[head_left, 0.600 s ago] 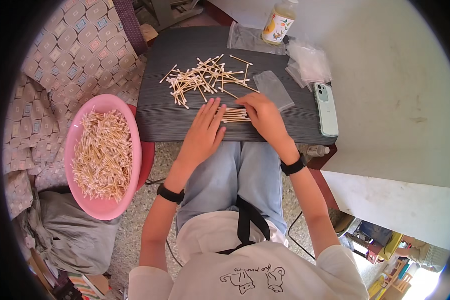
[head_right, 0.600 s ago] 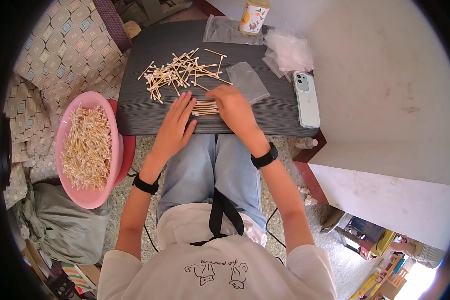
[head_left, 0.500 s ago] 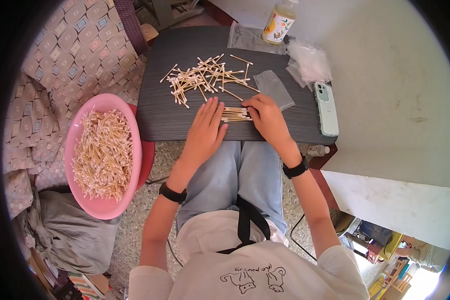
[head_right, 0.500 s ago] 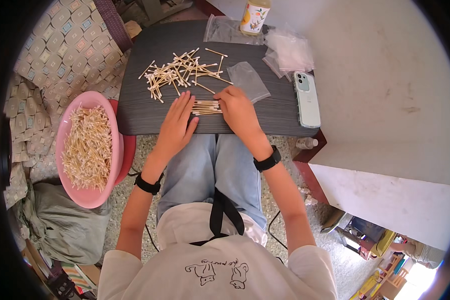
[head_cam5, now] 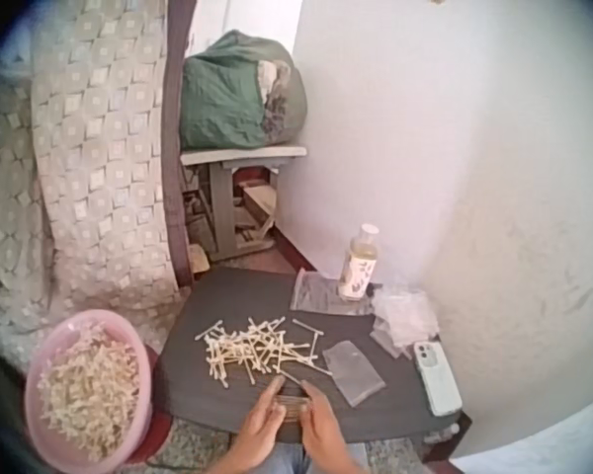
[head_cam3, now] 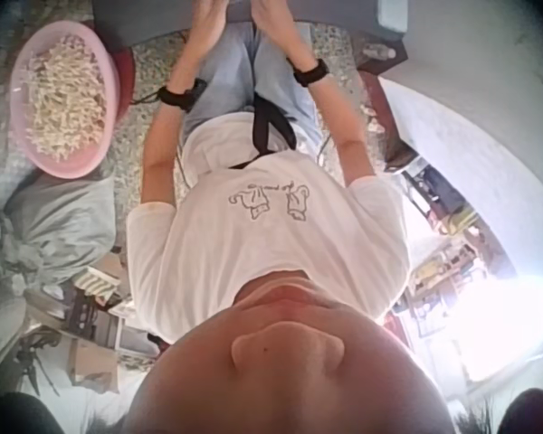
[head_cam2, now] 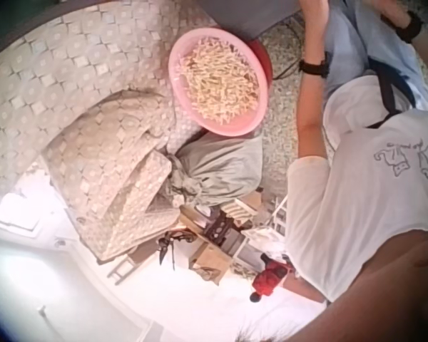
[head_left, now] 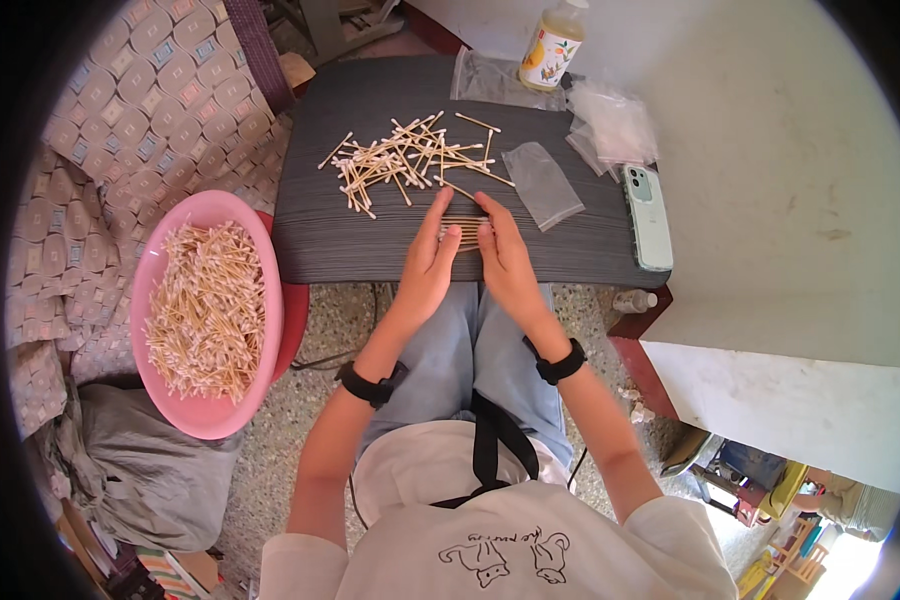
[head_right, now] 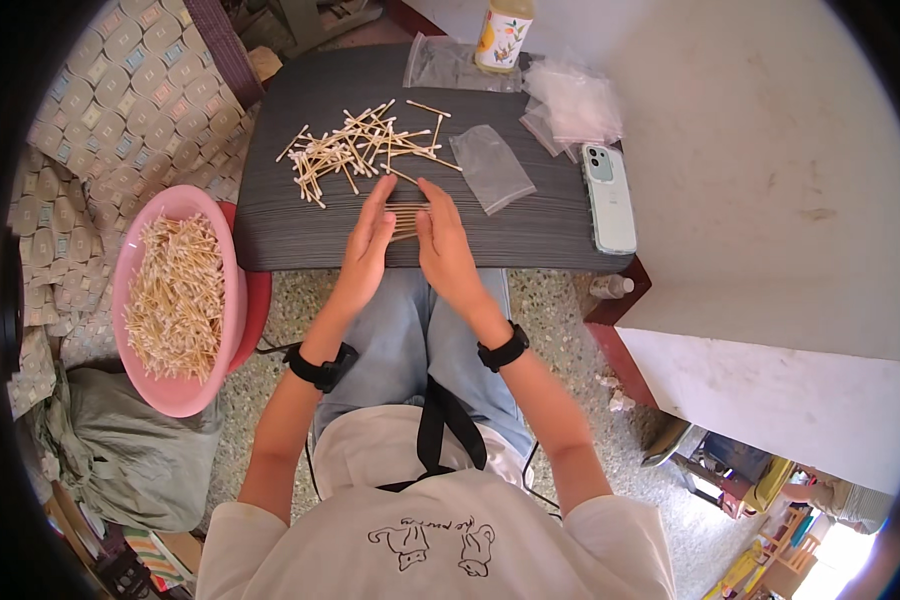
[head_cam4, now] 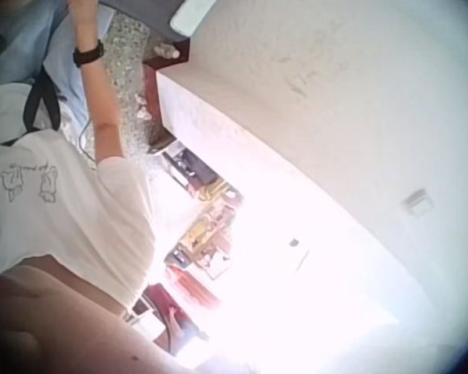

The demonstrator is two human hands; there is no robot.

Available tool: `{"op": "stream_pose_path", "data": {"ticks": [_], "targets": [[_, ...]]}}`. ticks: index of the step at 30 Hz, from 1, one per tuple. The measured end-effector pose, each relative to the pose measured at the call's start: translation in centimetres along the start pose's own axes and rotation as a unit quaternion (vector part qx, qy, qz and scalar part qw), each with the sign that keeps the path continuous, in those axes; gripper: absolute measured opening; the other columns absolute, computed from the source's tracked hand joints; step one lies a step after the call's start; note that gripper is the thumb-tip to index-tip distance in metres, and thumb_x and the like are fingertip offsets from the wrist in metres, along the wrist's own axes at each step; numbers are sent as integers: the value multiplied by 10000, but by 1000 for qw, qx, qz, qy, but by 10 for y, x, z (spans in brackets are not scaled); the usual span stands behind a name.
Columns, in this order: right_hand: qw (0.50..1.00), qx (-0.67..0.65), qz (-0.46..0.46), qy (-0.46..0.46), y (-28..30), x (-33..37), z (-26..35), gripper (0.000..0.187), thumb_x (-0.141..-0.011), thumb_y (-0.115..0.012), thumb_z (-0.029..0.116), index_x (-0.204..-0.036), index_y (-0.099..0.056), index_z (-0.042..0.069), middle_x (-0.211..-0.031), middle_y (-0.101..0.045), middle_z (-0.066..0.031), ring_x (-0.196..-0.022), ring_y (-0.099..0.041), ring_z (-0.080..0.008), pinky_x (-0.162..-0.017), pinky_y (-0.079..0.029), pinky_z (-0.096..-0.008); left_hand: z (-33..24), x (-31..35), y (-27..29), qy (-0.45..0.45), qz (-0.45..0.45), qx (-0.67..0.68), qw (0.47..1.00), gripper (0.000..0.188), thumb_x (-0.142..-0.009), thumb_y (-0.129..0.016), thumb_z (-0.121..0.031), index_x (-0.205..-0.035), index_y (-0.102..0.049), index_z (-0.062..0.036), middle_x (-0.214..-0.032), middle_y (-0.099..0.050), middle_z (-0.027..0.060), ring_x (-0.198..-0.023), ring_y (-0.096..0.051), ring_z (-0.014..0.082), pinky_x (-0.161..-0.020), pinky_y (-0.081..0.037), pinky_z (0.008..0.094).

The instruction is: The person aligns several wooden cotton swabs on a desk, picks them up by hand, and slides them into a small plastic bag. They repeat this process with another group of swabs.

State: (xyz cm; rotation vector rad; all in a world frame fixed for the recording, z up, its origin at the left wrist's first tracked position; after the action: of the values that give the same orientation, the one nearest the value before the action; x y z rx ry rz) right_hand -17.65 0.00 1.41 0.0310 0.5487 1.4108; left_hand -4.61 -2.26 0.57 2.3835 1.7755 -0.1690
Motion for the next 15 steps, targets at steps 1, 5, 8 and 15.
{"op": "stream_pose_path", "data": {"ticks": [1,5,8,15], "targets": [[999,-37,-9,-19,1,1,-3,375,-1002,-412,96,-1355,-412,-31,-1289,-519,-200,-1223,-492,-303,-1030,-367,-345,-1,0,-1,7,-6,42,999,534,-1023,-411,-276,-1460,-289,7,-1494,-347,171,-1401,-301,268,-1134,-228,345],[994,-86,-46,-53,-5,1,-8,387,-994,-417,62,-1373,-407,-15,-1315,-519,-169,-1248,-476,-241,-1054,-340,-322,7,-1,7,-9,-62,211,975,515,-1033,-383,-291,-1460,-302,-15,-1493,-358,136,-1409,-281,231,-1145,-202,334],[997,-30,-59,-27,-14,4,-11,442,-931,-507,49,-1356,-414,-29,-1286,-522,-216,-1302,-402,-379,-1089,-311,-415,-1,-4,-4,16,-37,101,994,487,-1027,-412,-260,-1444,-337,-20,-1493,-360,133,-1404,-293,234,-1138,-224,339],[987,129,75,52,12,-1,10,652,-777,-698,82,-1370,-429,35,-1323,-505,-161,-1329,-354,-387,-1087,-318,-443,-5,0,27,-95,-11,-153,984,369,-999,-451,-159,-1340,-480,-21,-1365,-502,187,-1282,-469,322,-1052,-366,372]]}}
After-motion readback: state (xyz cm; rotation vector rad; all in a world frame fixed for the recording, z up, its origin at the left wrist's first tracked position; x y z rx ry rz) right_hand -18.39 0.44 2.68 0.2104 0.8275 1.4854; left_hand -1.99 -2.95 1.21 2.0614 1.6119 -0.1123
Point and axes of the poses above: each hand's wrist, its own x-axis away from the middle knuckle, its own y-axis out of the back of the hand, z = x × y, the point moved 3 cm from there along -x, towards the middle knuckle
